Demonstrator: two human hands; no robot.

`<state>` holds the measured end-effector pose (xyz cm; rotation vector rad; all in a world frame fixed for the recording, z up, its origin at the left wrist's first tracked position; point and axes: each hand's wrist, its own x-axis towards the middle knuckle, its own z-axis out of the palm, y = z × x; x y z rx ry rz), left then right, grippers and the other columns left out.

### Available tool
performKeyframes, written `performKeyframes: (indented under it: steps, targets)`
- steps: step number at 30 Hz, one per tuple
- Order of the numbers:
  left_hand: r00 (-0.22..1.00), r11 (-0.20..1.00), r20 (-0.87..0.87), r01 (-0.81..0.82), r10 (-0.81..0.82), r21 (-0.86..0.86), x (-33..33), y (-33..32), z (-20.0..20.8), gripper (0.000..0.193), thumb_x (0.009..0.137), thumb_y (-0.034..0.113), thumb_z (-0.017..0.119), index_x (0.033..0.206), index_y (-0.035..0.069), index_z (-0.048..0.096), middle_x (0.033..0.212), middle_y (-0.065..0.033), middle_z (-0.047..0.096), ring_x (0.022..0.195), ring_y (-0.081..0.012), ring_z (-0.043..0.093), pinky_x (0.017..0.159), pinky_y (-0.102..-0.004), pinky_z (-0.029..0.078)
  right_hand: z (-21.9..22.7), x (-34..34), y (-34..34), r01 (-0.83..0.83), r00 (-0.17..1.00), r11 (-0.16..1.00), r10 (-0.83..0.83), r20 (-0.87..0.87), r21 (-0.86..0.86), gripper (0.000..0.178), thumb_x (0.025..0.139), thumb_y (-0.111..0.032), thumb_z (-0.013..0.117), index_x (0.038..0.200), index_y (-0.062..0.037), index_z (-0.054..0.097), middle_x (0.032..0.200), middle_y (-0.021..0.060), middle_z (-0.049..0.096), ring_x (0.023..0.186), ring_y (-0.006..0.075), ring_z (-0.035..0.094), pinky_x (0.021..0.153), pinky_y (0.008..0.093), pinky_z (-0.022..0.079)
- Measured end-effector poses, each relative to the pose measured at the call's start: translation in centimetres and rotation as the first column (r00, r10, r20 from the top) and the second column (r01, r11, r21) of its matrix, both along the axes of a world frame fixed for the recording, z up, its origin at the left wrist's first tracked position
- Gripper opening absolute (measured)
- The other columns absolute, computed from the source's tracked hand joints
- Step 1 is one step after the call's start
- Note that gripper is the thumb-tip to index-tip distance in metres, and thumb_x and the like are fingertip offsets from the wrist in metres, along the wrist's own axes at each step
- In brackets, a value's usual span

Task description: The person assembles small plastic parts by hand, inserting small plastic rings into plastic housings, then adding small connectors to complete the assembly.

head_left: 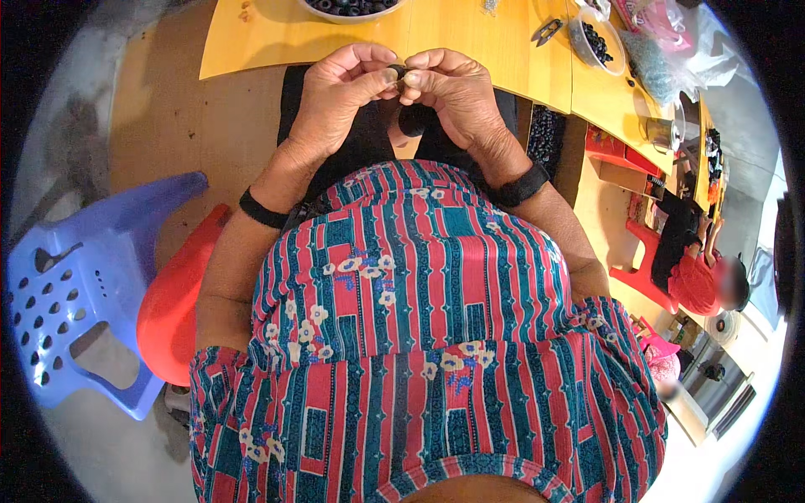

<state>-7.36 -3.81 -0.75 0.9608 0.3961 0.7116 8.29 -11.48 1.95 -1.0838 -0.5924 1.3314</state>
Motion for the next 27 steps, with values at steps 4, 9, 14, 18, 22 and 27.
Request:
performKeyframes:
  steps: [4,9,14,18,22,27]
  targets:
    - [1.0,1.0,-0.005,-0.016,0.016,-0.003,0.0,-0.1,0.0,0.018,0.084,0.004,0.06,0.101,0.002,0.058,0.089,-0.004,0.061,0.079,-0.0112,0.06,0.074,-0.025,0.05,-0.5,0.4,-0.1,-0.048,0.999,0.999,0.048,0.017,0.001,0.009,0.078,0.001,0.064,0.087,0.0009,0.061,0.077,0.0106,0.064,0.064,0.0162,0.063,0.06,0.0265,0.054]
    - [1.0,1.0,-0.013,-0.005,0.006,0.016,-0.1,-0.1,0.4,0.017,0.083,0.003,0.06,0.1,0.002,0.058,0.088,-0.0029,0.06,0.079,-0.0107,0.059,0.074,-0.0253,0.051,-0.5,0.2,-0.2,-0.062,0.992,0.998,0.063,-0.108,0.008,0.009,0.079,-0.001,0.064,0.087,0.0004,0.06,0.075,0.0105,0.063,0.064,0.0175,0.063,0.06,0.0276,0.055]
    - [0.99,0.98,-0.084,-0.101,0.117,0.171,0.1,-0.2,0.5,0.016,0.082,0.0,0.061,0.098,0.002,0.059,0.088,-0.002,0.059,0.08,-0.0094,0.058,0.074,-0.0247,0.051,-0.7,-0.2,-0.2,-0.069,0.975,0.998,0.069,-0.211,0.006,0.008,0.082,-0.004,0.062,0.087,0.0005,0.06,0.072,0.0094,0.062,0.063,0.0178,0.062,0.06,0.0279,0.054]
    - [0.977,0.95,-0.111,-0.145,0.181,0.276,0.2,-0.2,0.5,0.016,0.081,-0.002,0.061,0.096,0.001,0.059,0.089,-0.0022,0.059,0.08,-0.0089,0.058,0.075,-0.0239,0.051,-0.6,-0.5,-0.3,-0.039,0.981,0.999,0.035,-0.192,-0.016,0.008,0.082,-0.006,0.063,0.086,0.0004,0.06,0.071,0.0085,0.061,0.062,0.0167,0.061,0.058,0.0263,0.053]
    - [0.982,0.956,-0.079,-0.148,0.173,0.255,0.2,-0.3,0.6,0.015,0.081,-0.002,0.061,0.096,0.001,0.059,0.088,-0.0021,0.06,0.079,-0.0088,0.058,0.074,-0.0232,0.051,-0.1,-0.6,-0.4,-0.012,1.0,1.0,0.012,-0.001,-0.017,0.008,0.082,-0.007,0.063,0.085,0.0001,0.06,0.068,0.0077,0.061,0.058,0.0146,0.06,0.051,0.0244,0.051]
    - [0.98,0.956,-0.091,-0.15,0.178,0.25,0.0,-0.3,0.7,0.013,0.081,-0.002,0.061,0.094,0.001,0.059,0.085,-0.0016,0.06,0.077,-0.0082,0.058,0.071,-0.0218,0.05,0.6,-0.3,-0.3,-0.031,0.94,0.999,0.028,0.34,0.004,0.01,0.082,-0.008,0.063,0.085,0.0007,0.06,0.065,0.0064,0.061,0.055,0.0113,0.059,0.047,0.0227,0.05]
